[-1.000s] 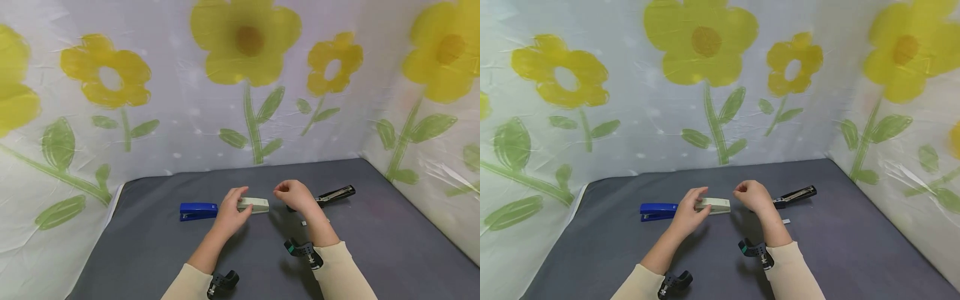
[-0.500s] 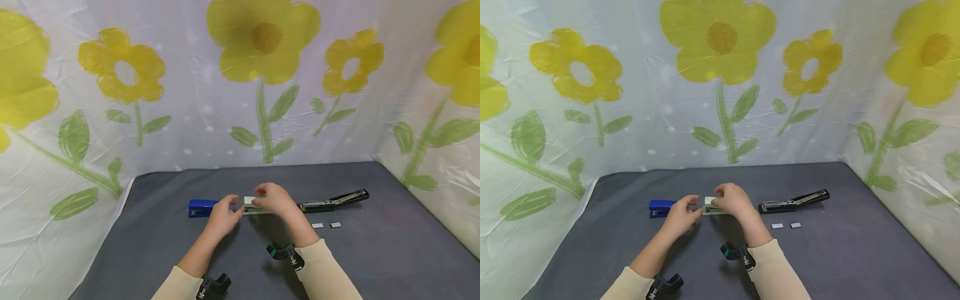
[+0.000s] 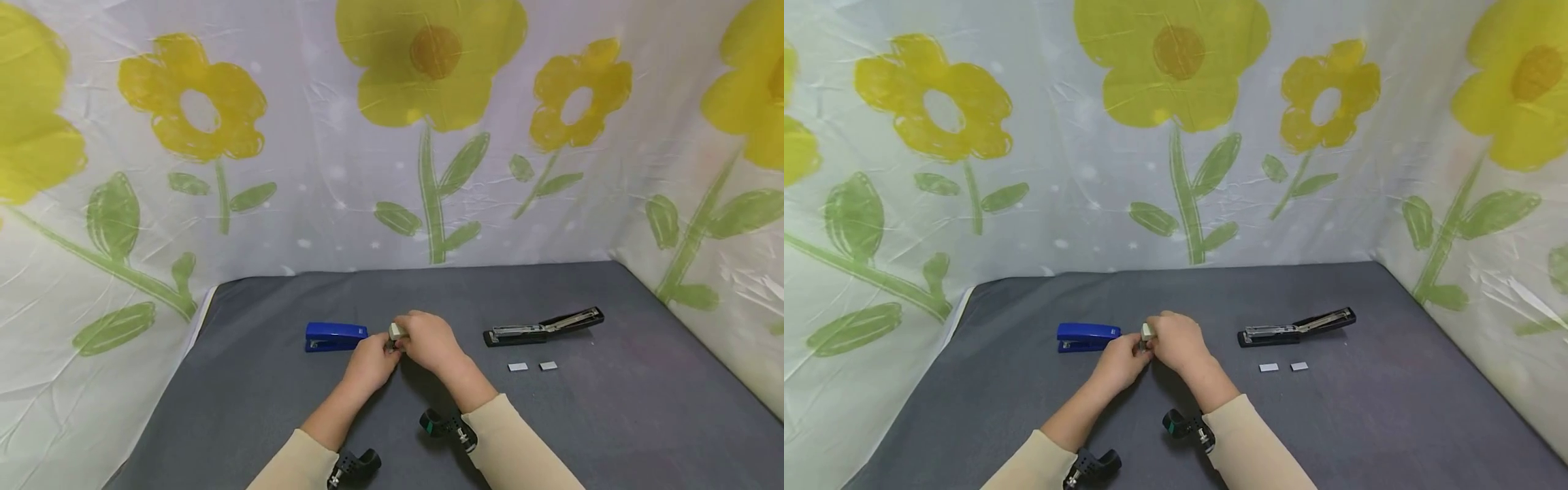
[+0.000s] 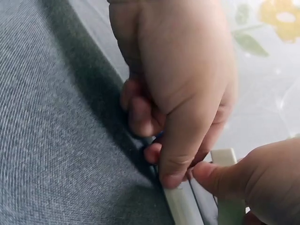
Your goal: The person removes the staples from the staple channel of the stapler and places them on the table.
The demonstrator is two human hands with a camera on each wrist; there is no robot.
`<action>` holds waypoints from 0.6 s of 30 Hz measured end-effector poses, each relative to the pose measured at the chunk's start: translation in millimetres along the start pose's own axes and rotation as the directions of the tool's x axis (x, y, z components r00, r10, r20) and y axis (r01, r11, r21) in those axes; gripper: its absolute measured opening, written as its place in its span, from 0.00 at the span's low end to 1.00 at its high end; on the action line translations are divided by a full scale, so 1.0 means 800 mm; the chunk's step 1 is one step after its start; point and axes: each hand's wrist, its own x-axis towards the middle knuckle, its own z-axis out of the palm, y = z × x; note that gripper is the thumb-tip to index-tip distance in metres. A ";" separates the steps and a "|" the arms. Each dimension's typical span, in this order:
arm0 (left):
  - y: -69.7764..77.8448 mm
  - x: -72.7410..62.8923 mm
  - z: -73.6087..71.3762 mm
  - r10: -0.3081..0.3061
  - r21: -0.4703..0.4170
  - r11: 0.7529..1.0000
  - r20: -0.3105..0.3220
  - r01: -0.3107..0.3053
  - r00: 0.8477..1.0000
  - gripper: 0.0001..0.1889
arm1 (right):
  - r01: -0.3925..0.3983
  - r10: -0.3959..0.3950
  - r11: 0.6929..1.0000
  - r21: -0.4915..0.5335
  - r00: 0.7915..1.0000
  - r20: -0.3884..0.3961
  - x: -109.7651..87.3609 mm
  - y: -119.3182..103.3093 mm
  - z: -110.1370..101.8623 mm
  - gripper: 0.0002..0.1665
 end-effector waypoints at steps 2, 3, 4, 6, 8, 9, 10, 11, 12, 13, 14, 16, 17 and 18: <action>0.003 -0.002 0.002 -0.005 0.048 0.999 -0.039 0.006 0.999 0.07 | 0.005 -0.005 1.000 0.008 1.000 -0.003 0.000 -0.001 0.000 0.14; 0.005 -0.002 0.003 -0.013 0.072 0.997 -0.058 0.018 0.998 0.07 | 0.002 -0.002 1.000 0.016 1.000 -0.001 0.001 -0.001 0.000 0.14; 0.006 -0.003 0.005 -0.021 0.094 0.995 -0.075 0.028 0.997 0.05 | -0.002 0.002 1.000 0.024 1.000 -0.001 0.000 -0.001 0.000 0.14; 0.009 -0.004 0.008 -0.043 0.117 0.992 -0.086 0.052 0.995 0.02 | -0.012 0.013 0.999 0.046 1.000 -0.004 0.000 0.001 0.001 0.16; 0.010 -0.003 0.009 -0.050 0.138 0.988 -0.094 0.063 0.994 0.01 | -0.033 0.033 0.995 0.092 0.999 -0.007 0.001 0.005 0.001 0.17; 0.010 -0.003 0.009 -0.053 0.143 0.987 -0.094 0.066 0.994 0.03 | -0.048 0.049 0.991 0.126 0.999 -0.007 0.002 0.007 -0.001 0.17; 0.010 -0.002 0.009 -0.054 0.149 0.986 -0.097 0.068 0.994 0.05 | -0.062 0.064 0.985 0.162 0.998 -0.008 0.002 0.010 -0.003 0.17; 0.010 -0.001 0.009 -0.052 0.153 0.986 -0.098 0.066 0.994 0.07 | -0.080 0.082 0.977 0.197 0.997 -0.006 0.003 0.012 -0.005 0.17; 0.009 -0.001 0.010 -0.047 0.161 0.985 -0.102 0.063 0.994 0.07 | -0.100 0.102 0.965 0.241 0.995 0.002 0.003 0.014 -0.008 0.17; 0.009 0.000 0.010 -0.041 0.168 0.984 -0.108 0.059 0.993 0.08 | -0.120 0.122 0.952 0.282 0.992 0.011 0.004 0.017 -0.011 0.17; 0.009 0.000 0.010 -0.039 0.168 0.984 -0.108 0.057 0.993 0.08 | -0.139 0.139 0.937 0.321 0.990 0.022 0.004 0.019 -0.014 0.17; 0.008 0.001 0.010 -0.035 0.171 0.984 -0.112 0.054 0.993 0.08 | -0.171 0.163 0.905 0.390 0.985 0.055 0.004 0.024 -0.020 0.18; 0.008 0.001 0.010 -0.033 0.172 0.984 -0.113 0.052 0.993 0.08 | -0.183 0.170 0.890 0.418 0.983 0.070 0.003 0.027 -0.022 0.18; 0.007 0.002 0.011 -0.032 0.174 0.983 -0.114 0.052 0.993 0.08 | -0.195 0.176 0.873 0.447 0.981 0.084 0.003 0.029 -0.025 0.18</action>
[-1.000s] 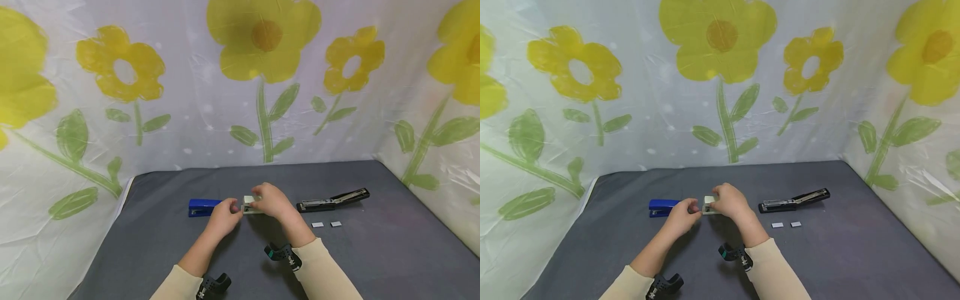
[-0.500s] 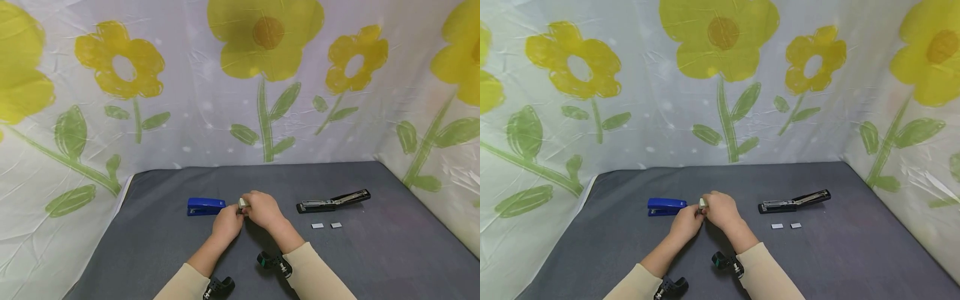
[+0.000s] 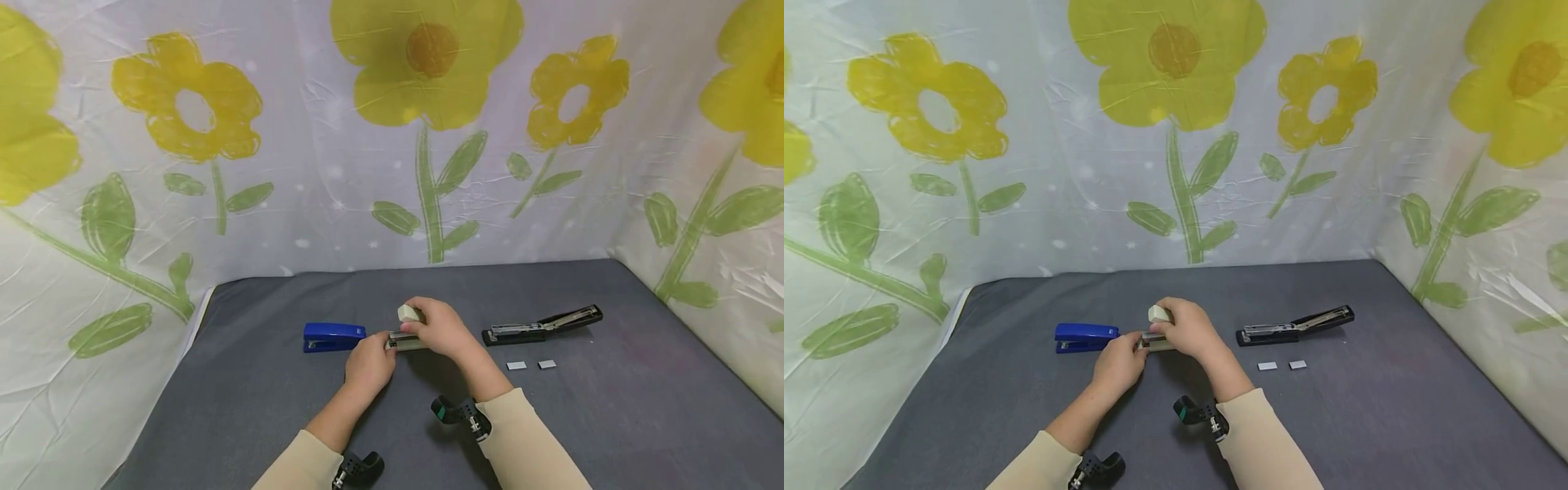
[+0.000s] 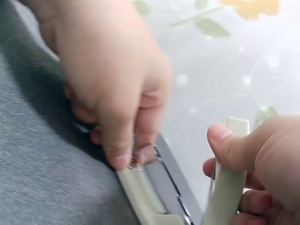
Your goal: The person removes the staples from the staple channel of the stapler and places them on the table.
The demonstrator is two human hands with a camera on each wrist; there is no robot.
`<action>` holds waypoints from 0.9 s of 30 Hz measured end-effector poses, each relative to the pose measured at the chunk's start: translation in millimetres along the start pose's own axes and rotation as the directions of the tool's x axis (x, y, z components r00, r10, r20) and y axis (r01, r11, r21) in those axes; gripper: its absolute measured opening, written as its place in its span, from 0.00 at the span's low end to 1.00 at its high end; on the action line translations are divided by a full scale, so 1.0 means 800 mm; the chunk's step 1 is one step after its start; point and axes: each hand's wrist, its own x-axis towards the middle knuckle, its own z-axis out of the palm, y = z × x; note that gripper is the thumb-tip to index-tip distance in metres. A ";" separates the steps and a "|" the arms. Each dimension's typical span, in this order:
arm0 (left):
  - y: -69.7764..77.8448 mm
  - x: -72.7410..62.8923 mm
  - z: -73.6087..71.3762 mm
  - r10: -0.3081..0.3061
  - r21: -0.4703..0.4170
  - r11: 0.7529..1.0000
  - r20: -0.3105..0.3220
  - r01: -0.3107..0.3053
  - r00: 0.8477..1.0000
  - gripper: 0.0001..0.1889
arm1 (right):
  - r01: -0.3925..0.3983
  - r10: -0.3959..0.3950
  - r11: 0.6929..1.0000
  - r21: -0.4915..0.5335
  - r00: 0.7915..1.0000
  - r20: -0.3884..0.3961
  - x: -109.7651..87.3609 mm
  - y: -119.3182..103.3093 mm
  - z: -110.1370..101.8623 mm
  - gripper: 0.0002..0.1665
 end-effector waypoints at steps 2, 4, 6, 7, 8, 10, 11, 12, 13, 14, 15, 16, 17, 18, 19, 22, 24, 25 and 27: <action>0.000 0.000 0.001 0.001 0.005 1.000 -0.001 -0.001 1.000 0.07 | -0.015 0.014 0.998 0.060 1.000 0.021 0.000 0.003 -0.006 0.18; 0.000 0.001 0.001 0.001 0.010 1.000 -0.004 -0.001 1.000 0.07 | -0.017 0.012 0.993 0.116 0.999 0.041 0.000 0.008 -0.013 0.19; 0.000 0.000 0.001 0.005 0.015 1.000 -0.009 -0.005 1.000 0.07 | -0.014 0.004 0.986 0.166 0.998 0.061 0.000 0.012 -0.021 0.19; 0.000 0.000 0.002 0.007 0.015 1.000 -0.013 -0.007 1.000 0.06 | -0.012 -0.001 0.983 0.186 0.997 0.072 -0.001 0.013 -0.025 0.20; 0.001 0.000 0.001 0.008 0.016 1.000 -0.015 -0.008 1.000 0.06 | -0.009 -0.008 0.979 0.204 0.997 0.083 -0.001 0.015 -0.029 0.20; 0.001 0.000 0.001 0.016 0.012 1.000 -0.019 -0.015 1.000 0.05 | -0.012 -0.014 0.971 0.238 0.994 0.104 -0.003 0.017 -0.038 0.19; 0.002 0.000 0.001 0.019 0.009 1.000 -0.018 -0.019 1.000 0.05 | -0.016 -0.013 0.968 0.251 0.993 0.113 -0.003 0.018 -0.042 0.17; 0.002 0.000 0.001 0.022 0.005 1.000 -0.016 -0.022 1.000 0.05 | -0.019 -0.013 0.966 0.260 0.993 0.120 -0.004 0.019 -0.046 0.15; 0.002 0.000 0.002 0.023 0.001 1.000 -0.014 -0.023 1.000 0.05 | -0.021 -0.013 0.964 0.265 0.992 0.127 -0.005 0.020 -0.050 0.14; 0.002 0.000 0.002 0.024 -0.003 1.000 -0.010 -0.024 1.000 0.05 | -0.027 -0.010 0.962 0.273 0.991 0.133 -0.005 0.021 -0.053 0.13; 0.002 0.000 0.002 0.024 -0.006 1.000 -0.006 -0.024 1.000 0.06 | -0.029 -0.010 0.961 0.275 0.990 0.137 -0.006 0.022 -0.057 0.11; 0.002 0.001 0.002 0.023 -0.006 1.000 -0.003 -0.023 1.000 0.07 | -0.031 -0.007 0.961 0.273 0.990 0.138 -0.007 0.024 -0.059 0.10; 0.002 0.001 0.002 0.020 -0.006 1.000 0.000 -0.020 1.000 0.07 | -0.036 -0.003 0.962 0.272 0.990 0.141 -0.008 0.025 -0.062 0.11; 0.002 0.001 0.002 0.018 -0.004 1.000 0.002 -0.018 1.000 0.08 | -0.038 -0.001 0.962 0.270 0.990 0.143 -0.009 0.026 -0.065 0.11; 0.002 0.001 0.003 0.015 -0.002 1.000 0.003 -0.015 1.000 0.08 | -0.041 0.002 0.962 0.271 0.989 0.145 -0.010 0.028 -0.068 0.12; 0.001 0.001 0.003 0.008 0.007 1.000 0.007 -0.008 1.000 0.09 | -0.055 0.018 0.962 0.267 0.990 0.136 -0.013 0.033 -0.076 0.13; 0.001 0.002 0.003 0.004 0.011 1.000 0.011 -0.004 1.000 0.09 | -0.077 0.042 0.957 0.279 0.991 0.130 -0.015 0.037 -0.083 0.14; 0.001 0.002 0.003 0.005 0.012 1.000 0.013 -0.005 1.000 0.09 | -0.093 0.062 0.958 0.272 0.991 0.122 -0.016 0.039 -0.086 0.15; 0.002 0.002 0.002 0.003 0.016 1.000 0.017 -0.004 1.000 0.11 | -0.131 0.109 0.962 0.238 0.989 0.102 -0.018 0.043 -0.093 0.16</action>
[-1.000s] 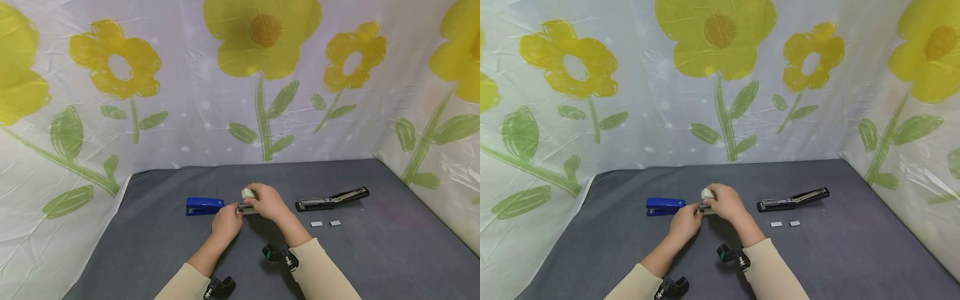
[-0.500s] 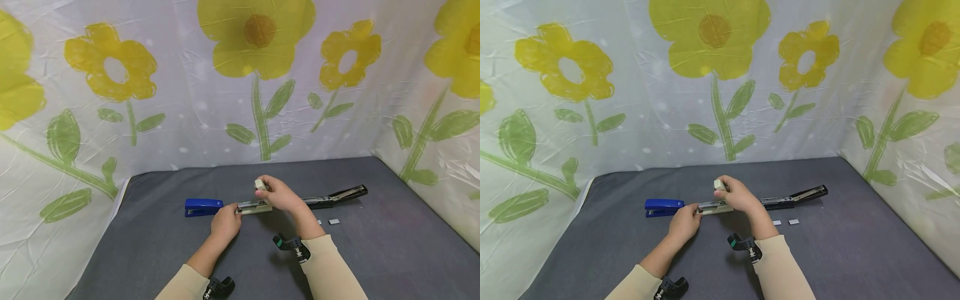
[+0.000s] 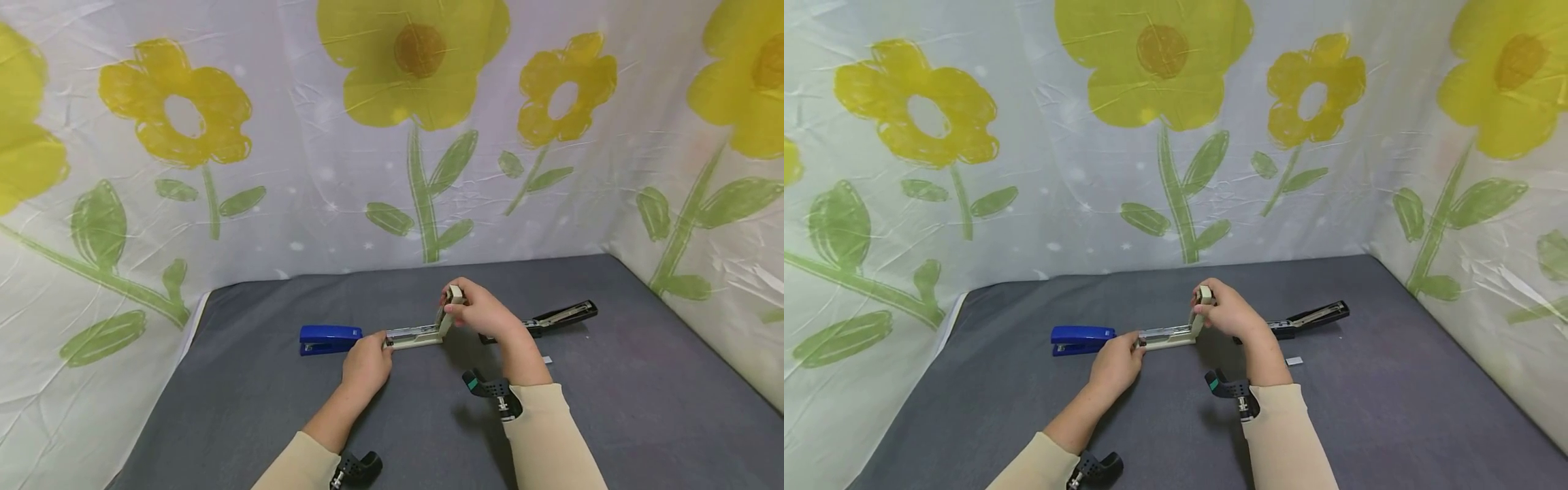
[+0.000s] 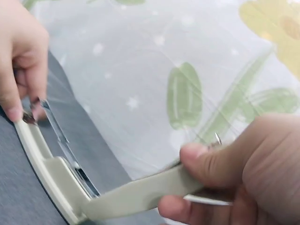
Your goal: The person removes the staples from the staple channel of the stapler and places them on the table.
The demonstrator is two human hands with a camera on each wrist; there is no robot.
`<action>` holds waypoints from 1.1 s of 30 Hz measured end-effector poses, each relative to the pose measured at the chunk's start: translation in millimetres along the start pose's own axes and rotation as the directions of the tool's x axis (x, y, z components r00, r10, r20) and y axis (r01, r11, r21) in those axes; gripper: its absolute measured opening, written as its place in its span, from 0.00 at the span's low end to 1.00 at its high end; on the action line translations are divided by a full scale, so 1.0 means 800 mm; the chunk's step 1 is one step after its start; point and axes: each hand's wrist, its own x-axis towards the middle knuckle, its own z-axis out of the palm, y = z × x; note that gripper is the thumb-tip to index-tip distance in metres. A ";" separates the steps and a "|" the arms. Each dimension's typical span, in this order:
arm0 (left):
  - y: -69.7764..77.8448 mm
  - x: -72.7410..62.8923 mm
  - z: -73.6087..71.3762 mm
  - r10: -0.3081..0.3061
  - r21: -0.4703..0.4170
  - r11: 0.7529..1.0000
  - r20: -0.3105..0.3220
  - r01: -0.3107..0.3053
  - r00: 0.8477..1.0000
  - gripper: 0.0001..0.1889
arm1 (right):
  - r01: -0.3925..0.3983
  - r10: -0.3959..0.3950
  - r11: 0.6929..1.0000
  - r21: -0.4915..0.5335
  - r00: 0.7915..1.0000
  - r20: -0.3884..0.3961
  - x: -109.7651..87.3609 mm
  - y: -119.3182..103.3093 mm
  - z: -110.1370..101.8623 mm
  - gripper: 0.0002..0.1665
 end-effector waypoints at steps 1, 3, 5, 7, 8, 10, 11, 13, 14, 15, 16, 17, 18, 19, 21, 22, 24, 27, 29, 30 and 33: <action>0.000 0.000 0.000 0.000 0.001 1.000 0.003 0.000 1.000 0.11 | -0.027 0.026 1.000 -0.016 1.000 -0.014 -0.001 0.001 -0.004 0.17; 0.001 0.000 -0.001 -0.003 0.005 1.000 0.010 0.003 1.000 0.11 | -0.081 0.078 0.994 -0.070 0.996 -0.045 -0.003 0.004 -0.011 0.19; 0.000 -0.001 -0.001 -0.001 0.011 1.000 0.009 0.001 1.000 0.11 | -0.126 0.118 0.985 -0.115 0.991 -0.069 -0.006 0.007 -0.017 0.19; 0.000 -0.001 -0.001 0.005 0.019 1.000 0.007 -0.005 1.000 0.11 | -0.146 0.135 0.978 -0.151 0.988 -0.081 -0.007 0.010 -0.022 0.19; -0.001 0.000 -0.001 0.008 0.023 1.000 0.006 -0.008 1.000 0.12 | -0.149 0.137 0.974 -0.172 0.987 -0.084 -0.008 0.011 -0.024 0.19; -0.001 0.000 -0.001 0.014 0.029 0.999 0.003 -0.014 1.000 0.12 | -0.151 0.134 0.964 -0.220 0.987 -0.090 -0.009 0.014 -0.028 0.20; -0.001 0.000 0.000 0.017 0.030 0.999 0.003 -0.017 1.000 0.13 | -0.153 0.133 0.956 -0.249 0.987 -0.094 -0.009 0.016 -0.030 0.20; -0.001 0.000 0.000 0.020 0.036 0.999 0.005 -0.020 1.000 0.12 | -0.162 0.136 0.938 -0.307 0.985 -0.105 -0.011 0.018 -0.033 0.22; -0.001 0.001 0.001 0.022 0.038 0.999 0.002 -0.022 1.000 0.12 | -0.174 0.146 0.928 -0.328 0.983 -0.107 -0.011 0.020 -0.034 0.22; -0.001 0.001 0.002 0.025 0.041 0.999 0.000 -0.025 1.000 0.11 | -0.188 0.160 0.919 -0.347 0.981 -0.109 -0.012 0.021 -0.035 0.23; -0.002 0.001 0.002 0.028 0.046 0.999 -0.002 -0.028 1.000 0.11 | -0.206 0.177 0.908 -0.364 0.978 -0.109 -0.013 0.021 -0.036 0.23; -0.002 0.001 0.003 0.030 0.051 0.998 -0.003 -0.030 1.000 0.11 | -0.219 0.191 0.899 -0.379 0.975 -0.110 -0.014 0.022 -0.036 0.23; -0.002 0.002 0.004 0.032 0.056 0.998 -0.005 -0.032 0.999 0.11 | -0.231 0.204 0.891 -0.392 0.973 -0.110 -0.014 0.023 -0.036 0.23; -0.003 0.002 0.005 0.033 0.060 0.998 -0.006 -0.033 0.999 0.10 | -0.242 0.216 0.883 -0.403 0.970 -0.109 -0.014 0.023 -0.036 0.23; -0.004 0.002 0.006 0.034 0.068 0.997 -0.007 -0.033 0.999 0.11 | -0.265 0.241 0.872 -0.412 0.964 -0.111 -0.015 0.024 -0.036 0.23; -0.004 0.002 0.006 0.033 0.072 0.997 -0.007 -0.033 0.999 0.12 | -0.273 0.249 0.870 -0.411 0.962 -0.113 -0.015 0.025 -0.035 0.23; -0.003 0.002 0.006 0.032 0.078 0.996 -0.007 -0.031 0.999 0.13 | -0.280 0.257 0.869 -0.408 0.960 -0.111 -0.015 0.026 -0.035 0.23; -0.002 0.002 0.005 0.028 0.085 0.996 -0.004 -0.028 1.000 0.14 | -0.287 0.270 0.875 -0.391 0.958 -0.098 -0.015 0.026 -0.034 0.26; -0.002 0.003 0.005 0.027 0.090 0.996 -0.001 -0.027 1.000 0.14 | -0.276 0.262 0.874 -0.400 0.961 -0.089 -0.015 0.024 -0.035 0.28; -0.001 0.003 0.004 0.026 0.090 0.996 0.001 -0.026 1.000 0.14 | -0.272 0.256 0.874 -0.404 0.962 -0.093 -0.015 0.022 -0.035 0.29; 0.000 0.003 0.003 0.024 0.088 0.996 0.005 -0.025 1.000 0.11 | -0.244 0.214 0.871 -0.427 0.970 -0.118 -0.015 0.012 -0.035 0.30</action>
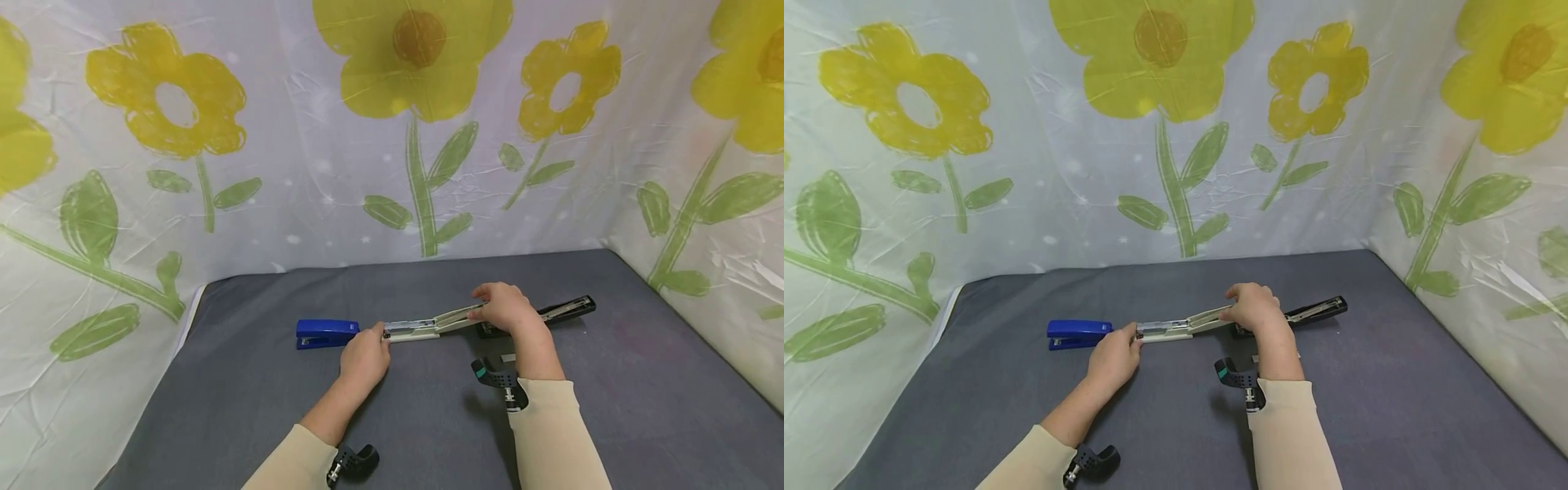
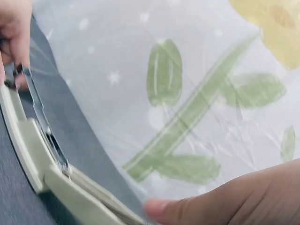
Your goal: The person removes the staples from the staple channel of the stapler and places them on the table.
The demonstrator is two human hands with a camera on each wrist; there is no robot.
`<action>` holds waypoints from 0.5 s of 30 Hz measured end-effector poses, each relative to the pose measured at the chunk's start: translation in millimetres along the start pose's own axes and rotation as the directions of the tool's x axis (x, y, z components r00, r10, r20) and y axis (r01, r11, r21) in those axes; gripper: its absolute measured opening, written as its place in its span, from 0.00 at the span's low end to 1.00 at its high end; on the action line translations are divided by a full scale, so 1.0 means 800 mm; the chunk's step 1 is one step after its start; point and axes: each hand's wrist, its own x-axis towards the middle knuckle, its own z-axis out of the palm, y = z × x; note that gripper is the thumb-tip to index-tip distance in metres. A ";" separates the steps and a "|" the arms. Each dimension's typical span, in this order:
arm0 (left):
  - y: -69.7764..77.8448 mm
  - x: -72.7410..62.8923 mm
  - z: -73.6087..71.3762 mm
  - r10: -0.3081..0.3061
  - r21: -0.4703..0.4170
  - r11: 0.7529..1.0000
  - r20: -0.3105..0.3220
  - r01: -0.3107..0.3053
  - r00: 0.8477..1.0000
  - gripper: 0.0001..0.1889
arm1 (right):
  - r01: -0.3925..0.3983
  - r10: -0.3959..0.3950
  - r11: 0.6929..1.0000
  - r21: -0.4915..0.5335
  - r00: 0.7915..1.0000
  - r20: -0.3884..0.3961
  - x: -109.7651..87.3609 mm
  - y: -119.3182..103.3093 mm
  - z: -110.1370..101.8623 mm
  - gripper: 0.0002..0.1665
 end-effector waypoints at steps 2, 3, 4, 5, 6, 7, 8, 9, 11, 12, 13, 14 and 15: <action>0.000 0.001 -0.001 0.000 0.000 1.000 0.005 0.000 1.000 0.10 | 0.018 -0.017 1.000 0.002 0.999 -0.043 -0.002 -0.008 -0.002 0.27; 0.001 0.001 -0.002 -0.001 -0.001 1.000 0.007 0.001 1.000 0.10 | 0.028 -0.027 1.000 0.014 0.998 -0.061 -0.003 -0.013 -0.003 0.26; 0.000 0.002 -0.002 -0.001 -0.001 1.000 0.009 0.001 1.000 0.10 | 0.041 -0.039 0.999 0.027 0.996 -0.076 -0.004 -0.017 -0.003 0.25; 0.001 0.002 -0.002 -0.003 -0.002 1.000 0.010 0.003 1.000 0.10 | 0.054 -0.050 0.998 0.044 0.995 -0.087 -0.005 -0.021 -0.003 0.24; 0.001 0.002 -0.002 -0.005 -0.001 1.000 0.010 0.005 1.000 0.11 | 0.066 -0.060 0.996 0.062 0.994 -0.096 -0.006 -0.026 -0.003 0.23; 0.001 0.002 -0.002 -0.007 -0.001 1.000 0.013 0.007 1.000 0.12 | 0.079 -0.070 0.994 0.080 0.992 -0.102 -0.007 -0.030 -0.002 0.22; 0.001 0.002 -0.002 -0.009 -0.001 1.000 0.014 0.009 1.000 0.13 | 0.090 -0.079 0.991 0.097 0.991 -0.106 -0.008 -0.034 -0.001 0.21; 0.002 0.001 -0.002 -0.012 -0.002 1.000 0.016 0.012 1.000 0.14 | 0.100 -0.088 0.989 0.110 0.990 -0.110 -0.008 -0.037 0.000 0.20; 0.002 0.000 -0.002 -0.015 -0.005 1.000 0.016 0.015 1.000 0.16 | 0.111 -0.098 0.986 0.126 0.989 -0.107 -0.008 -0.044 0.002 0.19; 0.002 0.000 -0.003 -0.015 -0.007 1.000 0.014 0.015 1.000 0.16 | 0.110 -0.097 0.985 0.129 0.990 -0.102 -0.008 -0.047 0.004 0.18; 0.002 -0.001 -0.003 -0.016 -0.007 1.000 0.013 0.016 1.000 0.17 | 0.107 -0.095 0.985 0.133 0.991 -0.095 -0.007 -0.050 0.006 0.18; 0.002 -0.001 -0.003 -0.015 -0.009 1.000 0.010 0.015 1.000 0.16 | 0.104 -0.093 0.986 0.134 0.992 -0.085 -0.007 -0.052 0.007 0.17; 0.002 -0.001 -0.002 -0.015 -0.010 1.000 0.007 0.015 1.000 0.16 | 0.099 -0.090 0.986 0.134 0.993 -0.074 -0.006 -0.055 0.009 0.16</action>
